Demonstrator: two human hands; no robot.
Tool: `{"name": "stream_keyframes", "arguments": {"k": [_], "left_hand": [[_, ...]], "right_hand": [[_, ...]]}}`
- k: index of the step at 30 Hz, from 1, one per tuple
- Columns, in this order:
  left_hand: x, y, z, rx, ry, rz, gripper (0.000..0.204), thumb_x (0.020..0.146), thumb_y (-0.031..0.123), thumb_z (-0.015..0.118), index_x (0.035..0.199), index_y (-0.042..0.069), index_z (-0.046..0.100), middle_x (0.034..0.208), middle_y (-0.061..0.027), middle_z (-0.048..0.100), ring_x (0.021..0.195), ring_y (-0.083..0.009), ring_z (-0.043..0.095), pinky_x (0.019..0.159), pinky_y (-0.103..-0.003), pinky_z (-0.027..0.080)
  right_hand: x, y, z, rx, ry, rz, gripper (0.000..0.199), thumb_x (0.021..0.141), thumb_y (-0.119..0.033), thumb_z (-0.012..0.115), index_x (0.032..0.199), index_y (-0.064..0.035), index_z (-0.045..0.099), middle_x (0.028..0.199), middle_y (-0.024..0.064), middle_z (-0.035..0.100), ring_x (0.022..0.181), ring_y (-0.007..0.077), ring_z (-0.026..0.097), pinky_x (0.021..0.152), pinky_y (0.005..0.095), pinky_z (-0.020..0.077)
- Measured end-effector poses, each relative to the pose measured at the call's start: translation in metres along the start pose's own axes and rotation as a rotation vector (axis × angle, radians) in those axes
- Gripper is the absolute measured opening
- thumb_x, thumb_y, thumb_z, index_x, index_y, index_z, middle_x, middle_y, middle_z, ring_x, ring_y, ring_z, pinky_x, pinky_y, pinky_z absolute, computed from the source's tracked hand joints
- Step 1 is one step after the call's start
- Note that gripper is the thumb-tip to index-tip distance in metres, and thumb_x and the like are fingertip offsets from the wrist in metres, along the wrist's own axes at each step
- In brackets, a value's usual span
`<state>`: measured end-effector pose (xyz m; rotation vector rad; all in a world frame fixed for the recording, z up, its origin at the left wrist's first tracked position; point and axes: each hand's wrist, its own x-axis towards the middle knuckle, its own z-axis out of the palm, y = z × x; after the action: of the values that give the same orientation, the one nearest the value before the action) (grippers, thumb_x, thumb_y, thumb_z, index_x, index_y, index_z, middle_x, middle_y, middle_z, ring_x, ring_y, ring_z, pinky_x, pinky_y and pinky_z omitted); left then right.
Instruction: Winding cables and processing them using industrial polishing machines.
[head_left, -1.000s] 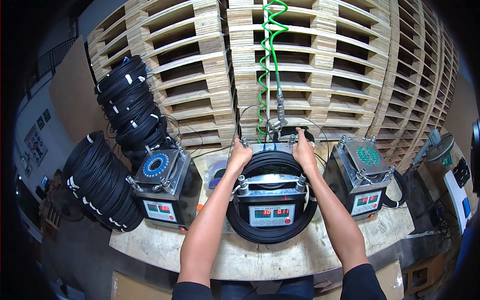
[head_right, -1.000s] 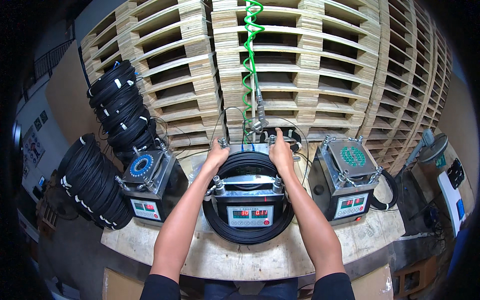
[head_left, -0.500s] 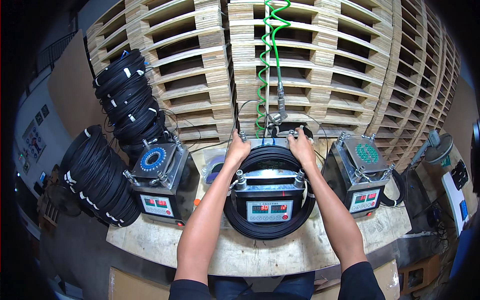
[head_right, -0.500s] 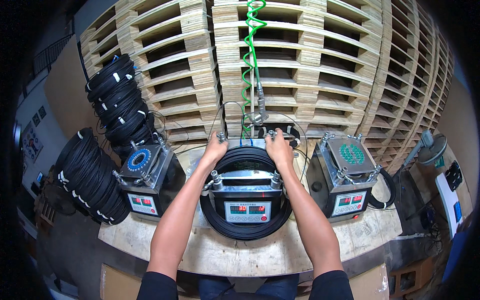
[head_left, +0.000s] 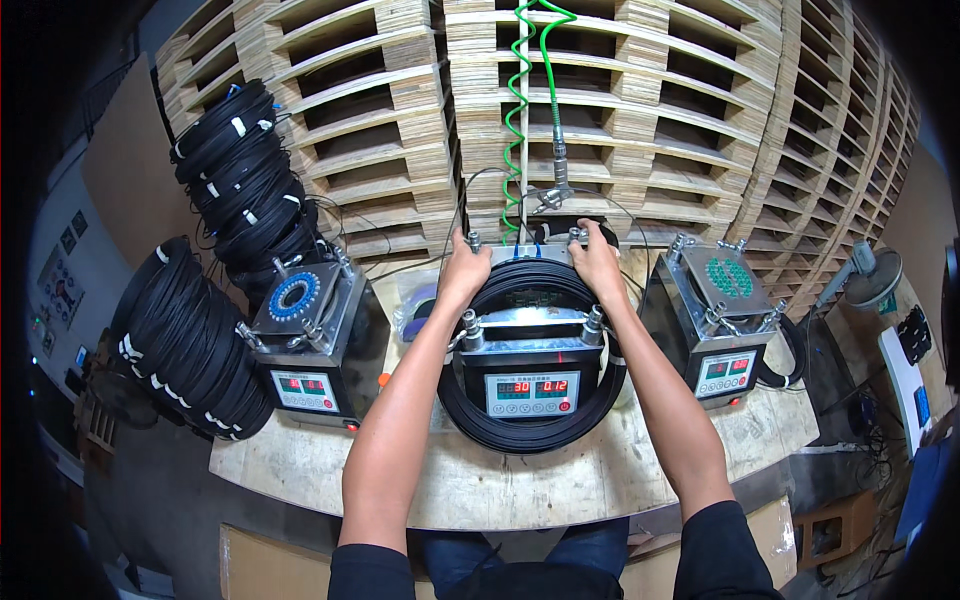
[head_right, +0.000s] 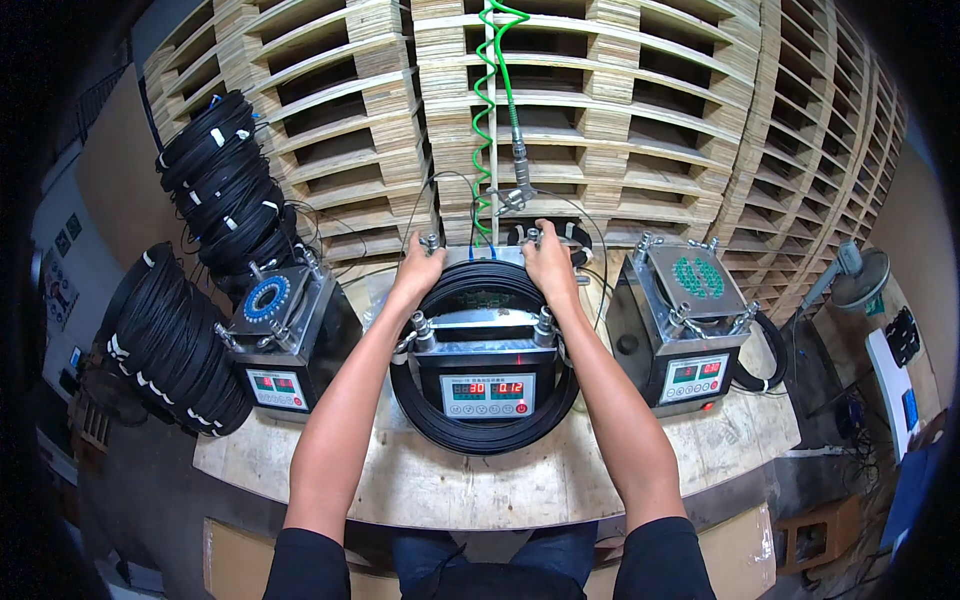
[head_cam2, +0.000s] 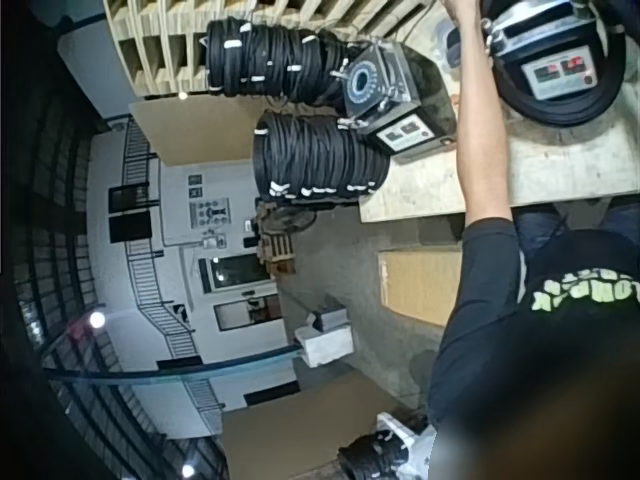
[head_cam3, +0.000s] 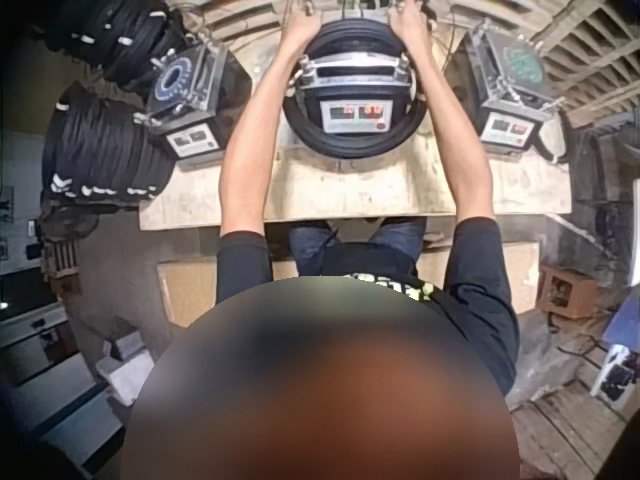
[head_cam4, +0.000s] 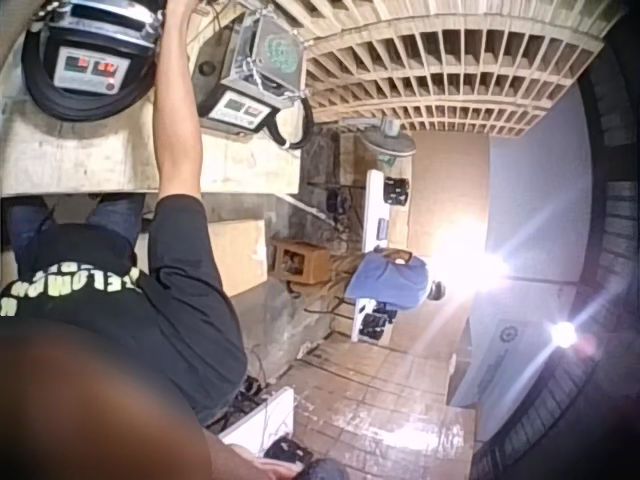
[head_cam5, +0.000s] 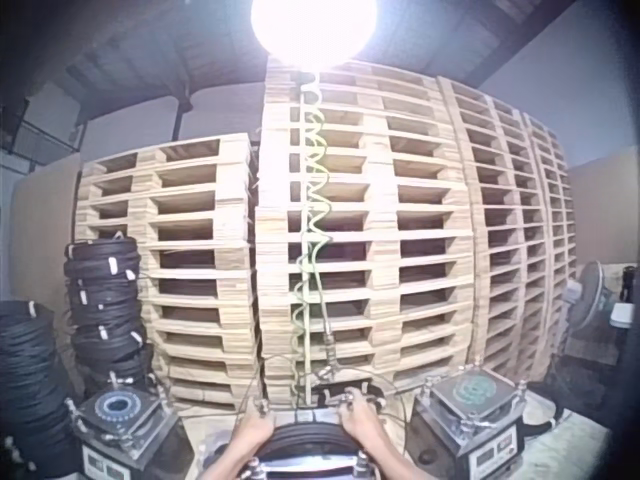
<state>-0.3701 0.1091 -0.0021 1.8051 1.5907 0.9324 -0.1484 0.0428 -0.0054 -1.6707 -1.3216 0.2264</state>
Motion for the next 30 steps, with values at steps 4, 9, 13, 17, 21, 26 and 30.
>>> {"name": "stream_keyframes", "arguments": {"k": [4,9,13,17,21,26,30], "left_hand": [[0.009,-0.008,0.006,-0.059,0.005,0.077,0.072,0.090,0.025,0.056,0.151,0.000,0.028,0.127,-0.0344,0.058,0.123,-0.0468,0.055,0.106,-0.045,0.042],[0.009,-0.010,0.007,-0.125,-0.037,0.085,0.069,0.089,0.019,0.053,0.151,-0.001,0.030,0.134,-0.0343,0.054,0.128,-0.0444,0.052,0.109,-0.044,0.040],[0.005,-0.005,0.007,-0.160,-0.028,0.097,0.073,0.090,0.024,0.052,0.154,0.000,0.023,0.137,-0.0350,0.051,0.131,-0.0450,0.049,0.111,-0.043,0.037],[0.004,-0.003,-0.001,-0.073,-0.058,0.051,0.075,0.090,0.023,0.052,0.155,0.005,0.021,0.131,-0.0356,0.055,0.124,-0.0466,0.054,0.108,-0.045,0.040],[0.005,-0.007,0.001,-0.056,-0.038,0.085,0.074,0.089,0.023,0.053,0.155,0.007,0.024,0.128,-0.0339,0.058,0.122,-0.0451,0.057,0.105,-0.045,0.042],[0.000,-0.006,-0.002,-0.093,-0.037,0.123,0.071,0.086,0.019,0.059,0.151,0.009,0.033,0.128,-0.0296,0.061,0.122,-0.0428,0.058,0.104,-0.044,0.044],[-0.002,-0.001,-0.003,-0.091,-0.020,0.168,0.066,0.085,0.019,0.061,0.148,0.011,0.042,0.123,-0.0287,0.063,0.118,-0.0412,0.060,0.102,-0.043,0.045]], "right_hand": [[0.004,0.004,0.001,-0.069,-0.034,0.104,0.057,0.089,-0.032,0.059,0.140,-0.0111,0.046,0.120,0.0306,0.063,0.115,0.0460,0.060,0.099,0.0497,0.0464],[0.005,0.007,0.001,-0.143,-0.036,0.151,0.059,0.089,-0.039,0.055,0.142,-0.0133,0.046,0.122,0.0299,0.063,0.115,0.0473,0.059,0.098,0.0519,0.0465],[0.004,0.005,0.001,-0.106,-0.019,0.123,0.059,0.089,-0.036,0.056,0.143,-0.0130,0.045,0.120,0.0301,0.064,0.113,0.0479,0.060,0.097,0.0521,0.0467],[0.001,-0.002,0.005,-0.104,0.002,0.062,0.056,0.090,-0.030,0.057,0.142,-0.0107,0.044,0.116,0.0304,0.065,0.111,0.0477,0.061,0.096,0.0517,0.0472],[-0.003,-0.003,0.000,-0.023,0.002,0.018,0.053,0.090,-0.021,0.057,0.140,-0.0081,0.045,0.109,0.0309,0.066,0.108,0.0466,0.062,0.093,0.0500,0.0483],[-0.006,-0.009,-0.001,-0.013,0.025,-0.024,0.045,0.089,-0.014,0.058,0.133,-0.0031,0.052,0.121,0.0260,0.064,0.114,0.0415,0.061,0.098,0.0438,0.0469],[-0.001,-0.001,0.000,-0.024,0.081,-0.100,0.034,0.089,-0.013,0.059,0.121,-0.0030,0.061,0.106,0.0244,0.069,0.102,0.0386,0.066,0.091,0.0432,0.0494]]}}
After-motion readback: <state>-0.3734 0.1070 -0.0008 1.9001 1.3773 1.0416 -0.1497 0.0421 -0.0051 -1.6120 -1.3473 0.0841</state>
